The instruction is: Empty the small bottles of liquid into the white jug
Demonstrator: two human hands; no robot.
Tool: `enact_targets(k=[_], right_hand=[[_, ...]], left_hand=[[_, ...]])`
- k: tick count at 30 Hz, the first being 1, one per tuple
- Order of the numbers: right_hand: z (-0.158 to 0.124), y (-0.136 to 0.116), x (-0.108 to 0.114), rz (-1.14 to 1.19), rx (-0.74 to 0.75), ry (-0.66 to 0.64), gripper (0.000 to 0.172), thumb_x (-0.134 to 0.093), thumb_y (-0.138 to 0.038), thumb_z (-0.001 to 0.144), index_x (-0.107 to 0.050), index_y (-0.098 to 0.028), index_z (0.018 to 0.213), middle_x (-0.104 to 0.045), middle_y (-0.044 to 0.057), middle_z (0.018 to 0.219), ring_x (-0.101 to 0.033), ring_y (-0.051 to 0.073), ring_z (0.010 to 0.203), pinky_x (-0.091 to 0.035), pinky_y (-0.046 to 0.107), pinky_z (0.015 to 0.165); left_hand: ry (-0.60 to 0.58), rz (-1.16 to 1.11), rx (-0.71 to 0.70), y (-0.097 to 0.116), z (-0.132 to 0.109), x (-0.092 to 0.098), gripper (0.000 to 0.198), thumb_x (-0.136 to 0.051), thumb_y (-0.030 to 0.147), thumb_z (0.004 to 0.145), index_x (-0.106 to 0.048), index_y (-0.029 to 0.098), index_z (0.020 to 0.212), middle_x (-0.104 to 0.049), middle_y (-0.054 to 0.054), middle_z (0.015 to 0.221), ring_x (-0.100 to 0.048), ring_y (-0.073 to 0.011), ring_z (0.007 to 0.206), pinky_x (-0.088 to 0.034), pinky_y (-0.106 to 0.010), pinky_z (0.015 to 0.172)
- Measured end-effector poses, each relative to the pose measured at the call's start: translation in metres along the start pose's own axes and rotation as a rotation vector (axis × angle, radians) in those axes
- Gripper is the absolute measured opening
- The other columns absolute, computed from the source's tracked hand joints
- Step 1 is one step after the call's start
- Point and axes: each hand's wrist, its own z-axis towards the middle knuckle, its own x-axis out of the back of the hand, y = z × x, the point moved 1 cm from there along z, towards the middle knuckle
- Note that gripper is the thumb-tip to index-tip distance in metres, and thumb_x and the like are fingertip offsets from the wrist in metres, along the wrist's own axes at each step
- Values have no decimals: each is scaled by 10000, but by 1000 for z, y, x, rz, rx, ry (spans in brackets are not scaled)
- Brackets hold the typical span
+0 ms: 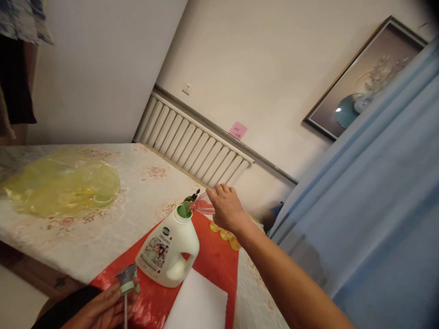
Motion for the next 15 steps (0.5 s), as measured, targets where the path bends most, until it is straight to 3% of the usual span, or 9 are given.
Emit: enact_targets(k=[15], right_hand=[[3,-6,5,-29,40,40,597,-614,-151,657,-459,-177,1233,-516,153,1162,-413,316,1084,-350,442,869]], left_hand=[[-8,29,-32,1,-3,-3,460,-773,157,616,-690,172,1069,-774,-104,890,-694,-391,930,-585,-422,714]])
